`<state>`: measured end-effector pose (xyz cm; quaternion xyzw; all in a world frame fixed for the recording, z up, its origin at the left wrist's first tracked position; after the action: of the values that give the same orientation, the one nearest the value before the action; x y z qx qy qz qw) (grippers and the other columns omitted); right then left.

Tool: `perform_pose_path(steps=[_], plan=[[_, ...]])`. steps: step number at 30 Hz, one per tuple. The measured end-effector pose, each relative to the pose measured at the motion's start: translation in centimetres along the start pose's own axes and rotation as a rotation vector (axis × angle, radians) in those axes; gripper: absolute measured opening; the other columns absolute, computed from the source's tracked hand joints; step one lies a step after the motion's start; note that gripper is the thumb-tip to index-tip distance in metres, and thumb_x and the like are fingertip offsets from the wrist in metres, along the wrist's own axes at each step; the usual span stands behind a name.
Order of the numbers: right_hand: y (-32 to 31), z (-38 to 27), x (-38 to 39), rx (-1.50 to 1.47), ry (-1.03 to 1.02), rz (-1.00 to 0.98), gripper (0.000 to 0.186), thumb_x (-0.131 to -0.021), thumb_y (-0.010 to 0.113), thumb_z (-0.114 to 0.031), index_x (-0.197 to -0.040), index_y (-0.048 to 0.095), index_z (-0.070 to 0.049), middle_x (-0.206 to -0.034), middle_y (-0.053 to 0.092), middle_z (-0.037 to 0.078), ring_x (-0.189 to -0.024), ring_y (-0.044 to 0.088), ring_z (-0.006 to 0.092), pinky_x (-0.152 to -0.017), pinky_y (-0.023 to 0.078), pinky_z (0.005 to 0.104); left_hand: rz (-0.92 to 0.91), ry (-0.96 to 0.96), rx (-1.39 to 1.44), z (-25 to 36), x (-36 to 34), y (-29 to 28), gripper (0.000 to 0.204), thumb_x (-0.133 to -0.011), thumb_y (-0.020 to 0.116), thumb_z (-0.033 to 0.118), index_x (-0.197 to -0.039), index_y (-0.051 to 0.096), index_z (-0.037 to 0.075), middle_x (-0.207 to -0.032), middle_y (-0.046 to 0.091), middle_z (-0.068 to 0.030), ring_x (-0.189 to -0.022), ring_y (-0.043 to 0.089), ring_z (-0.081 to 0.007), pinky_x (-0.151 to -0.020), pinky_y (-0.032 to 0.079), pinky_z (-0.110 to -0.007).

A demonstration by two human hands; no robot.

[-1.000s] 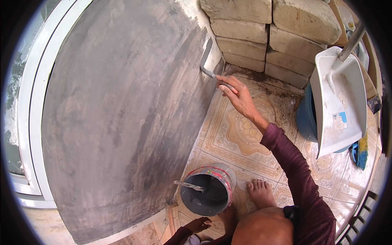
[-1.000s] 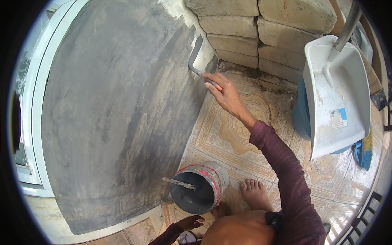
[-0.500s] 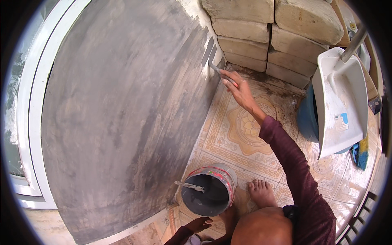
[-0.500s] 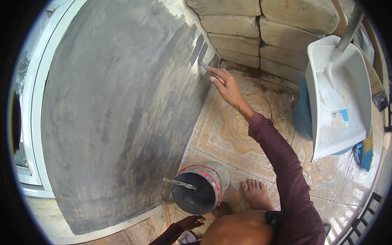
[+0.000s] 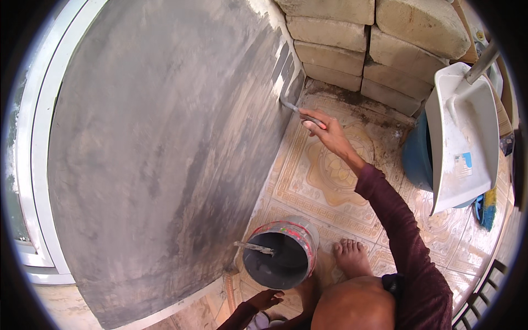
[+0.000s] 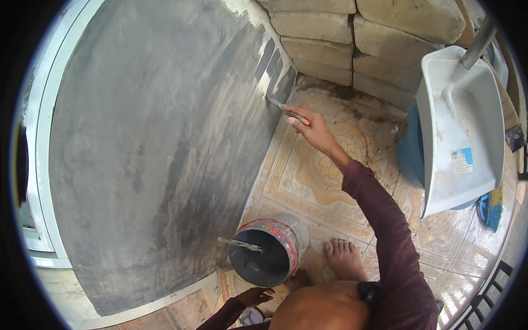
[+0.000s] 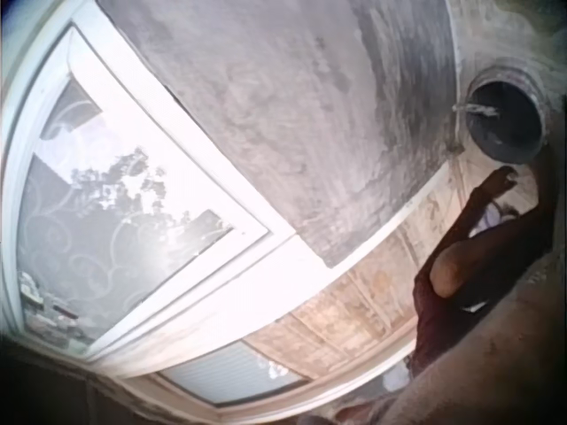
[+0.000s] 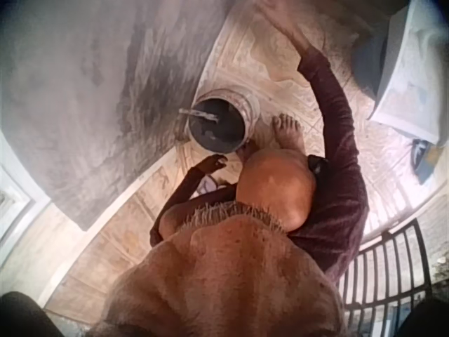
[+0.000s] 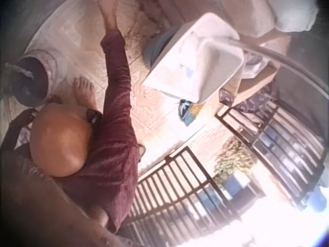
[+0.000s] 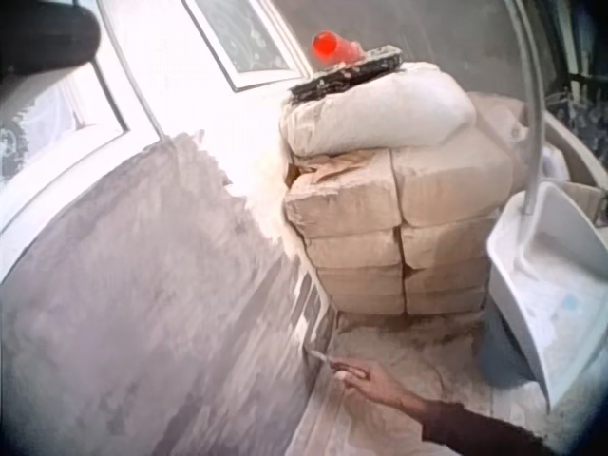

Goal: The person applies grey paint to a wall and around a window frame using a brush, dipping it into a bucket of paint.

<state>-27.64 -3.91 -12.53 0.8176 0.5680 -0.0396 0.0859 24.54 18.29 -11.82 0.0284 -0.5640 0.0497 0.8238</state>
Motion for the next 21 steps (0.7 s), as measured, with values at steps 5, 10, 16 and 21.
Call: perform_pose_path(steps=[5, 10, 16, 21], plan=[[-5.0, 2.6, -2.1, -0.265, 0.096, 0.117, 0.035, -0.098, 0.059, -0.022, -0.129, 0.060, -0.005, -0.112, 0.066, 0.007, -0.099, 0.064, 0.0152, -0.074, 0.055, 0.0281, 0.013, 0.029, -0.023, -0.6, -0.2, 0.2, 0.048, -0.096, 0.061, 0.035, -0.129, 0.055, 0.001, -0.126, 0.062, -0.0150, -0.107, 0.063, -0.0243, -0.093, 0.049, -0.036], [-7.6, 4.0, -6.0, -0.324, 0.069, 0.393, 0.035, -0.099, 0.058, -0.023, -0.129, 0.061, -0.005, -0.112, 0.067, 0.007, -0.100, 0.063, 0.0150, -0.074, 0.055, 0.0290, 0.020, 0.057, -0.057, -0.4, -0.6, -0.1, 0.043, -0.094, 0.063, 0.031, -0.125, 0.059, 0.001, -0.122, 0.064, -0.0172, -0.112, 0.062, -0.0268, -0.093, 0.051, -0.036], [-5.2, 4.4, -6.6, -0.098, 0.077, 0.367, 0.036, -0.098, 0.059, -0.024, -0.130, 0.061, -0.007, -0.111, 0.066, 0.006, -0.102, 0.062, 0.0146, -0.073, 0.054, 0.0288, -0.039, -0.010, -0.008, 0.0, -0.8, -0.3, 0.048, -0.096, 0.060, 0.034, -0.132, 0.053, 0.001, -0.127, 0.061, -0.0161, -0.113, 0.061, -0.0255, -0.095, 0.048, -0.036], [-3.0, 3.8, -3.0, -0.161, 0.055, 0.288, 0.038, -0.097, 0.060, -0.027, -0.129, 0.061, -0.007, -0.107, 0.066, 0.005, -0.097, 0.063, 0.0144, -0.071, 0.053, 0.0285, 0.040, 0.032, 0.013, -0.6, -0.1, -0.1, 0.043, -0.094, 0.063, 0.030, -0.125, 0.059, 0.000, -0.119, 0.066, -0.0168, -0.106, 0.066, -0.0266, -0.091, 0.052, -0.036]])
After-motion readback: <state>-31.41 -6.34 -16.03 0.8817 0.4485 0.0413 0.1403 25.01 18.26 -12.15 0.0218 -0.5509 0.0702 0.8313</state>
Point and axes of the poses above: each hand's wrist, its own x-axis away from the middle knuckle, its own y-axis out of the palm, z = x × y, the point moved 2 cm from there along -x, towards the middle knuckle
